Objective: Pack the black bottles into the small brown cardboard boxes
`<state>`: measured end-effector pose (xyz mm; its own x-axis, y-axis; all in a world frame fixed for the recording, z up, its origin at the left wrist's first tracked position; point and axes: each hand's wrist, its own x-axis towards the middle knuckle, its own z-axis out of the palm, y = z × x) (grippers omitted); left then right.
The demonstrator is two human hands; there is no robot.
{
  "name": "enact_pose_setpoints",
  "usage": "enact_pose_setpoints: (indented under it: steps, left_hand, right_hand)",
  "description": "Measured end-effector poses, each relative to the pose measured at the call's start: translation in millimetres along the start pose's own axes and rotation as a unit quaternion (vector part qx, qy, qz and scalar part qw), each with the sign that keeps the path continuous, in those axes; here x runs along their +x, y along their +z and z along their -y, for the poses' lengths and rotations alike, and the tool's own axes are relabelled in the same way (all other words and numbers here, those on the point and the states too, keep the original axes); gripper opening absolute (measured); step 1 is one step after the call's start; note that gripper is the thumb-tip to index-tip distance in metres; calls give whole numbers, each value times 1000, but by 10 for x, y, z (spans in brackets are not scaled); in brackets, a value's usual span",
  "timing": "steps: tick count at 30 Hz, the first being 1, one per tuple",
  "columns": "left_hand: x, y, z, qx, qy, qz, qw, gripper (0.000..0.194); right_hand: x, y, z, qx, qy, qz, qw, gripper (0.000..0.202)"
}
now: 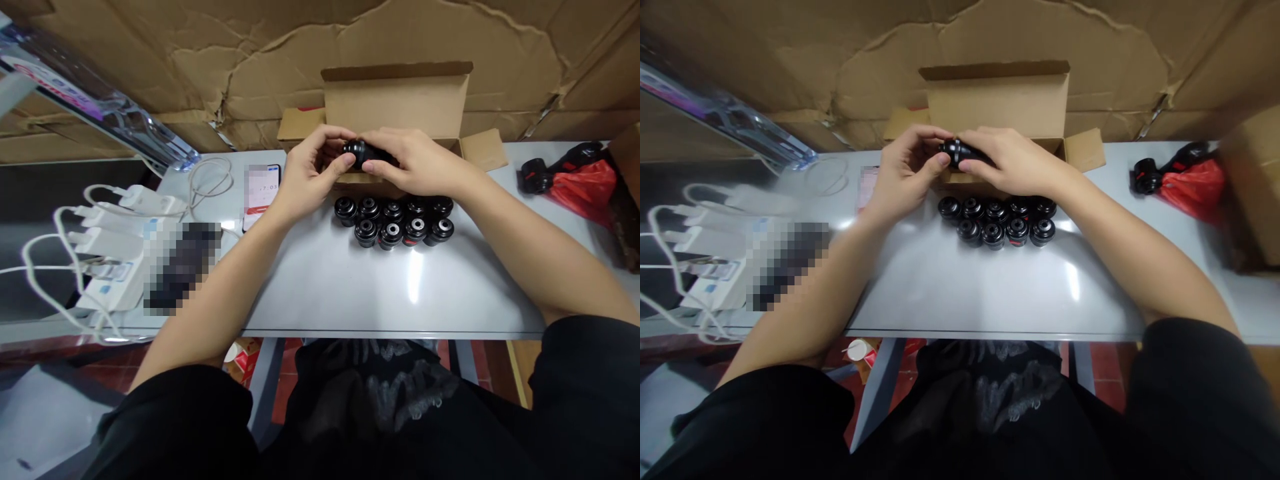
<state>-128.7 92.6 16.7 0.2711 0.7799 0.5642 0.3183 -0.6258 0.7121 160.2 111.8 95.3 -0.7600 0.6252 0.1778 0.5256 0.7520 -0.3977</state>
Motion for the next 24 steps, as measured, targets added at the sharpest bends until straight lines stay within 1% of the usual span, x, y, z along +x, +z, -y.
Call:
enact_pose_setpoints:
  steps: [3, 5, 9, 12, 15, 18, 21, 24]
  left_hand:
    - [-10, -28, -46, 35, -14, 15, 999, 73]
    - [-8, -32, -88, 47, -14, 12, 999, 74]
    - [-6, -5, -160, 57, -7, 14, 998, 69]
    - [-8, 17, -187, 62, -5, 21, 998, 67]
    - [-1, 6, -192, 60, -2, 22, 998, 67]
    - [17, -29, -180, 57, -4, 20, 998, 69]
    - [30, -52, -148, 53, -7, 23, 998, 71]
    - [26, -52, -97, 56, -4, 25, 998, 73]
  right_hand:
    - [-9, -12, 39, -15, 14, 12, 1000, 57]
    - [-15, -14, 92, -29, 31, 15, 999, 53]
    - [-21, -2, 183, -72, 76, 19, 994, 46]
    - [-25, 8, 204, -96, 90, 16, 991, 43]
    - [-33, 5, 199, -97, 86, 14, 992, 43]
    - [-34, -6, 173, -69, 60, 13, 996, 45]
    - [-19, -8, 122, -36, 32, 19, 999, 42]
    - [0, 3, 62, -23, 21, 18, 999, 45]
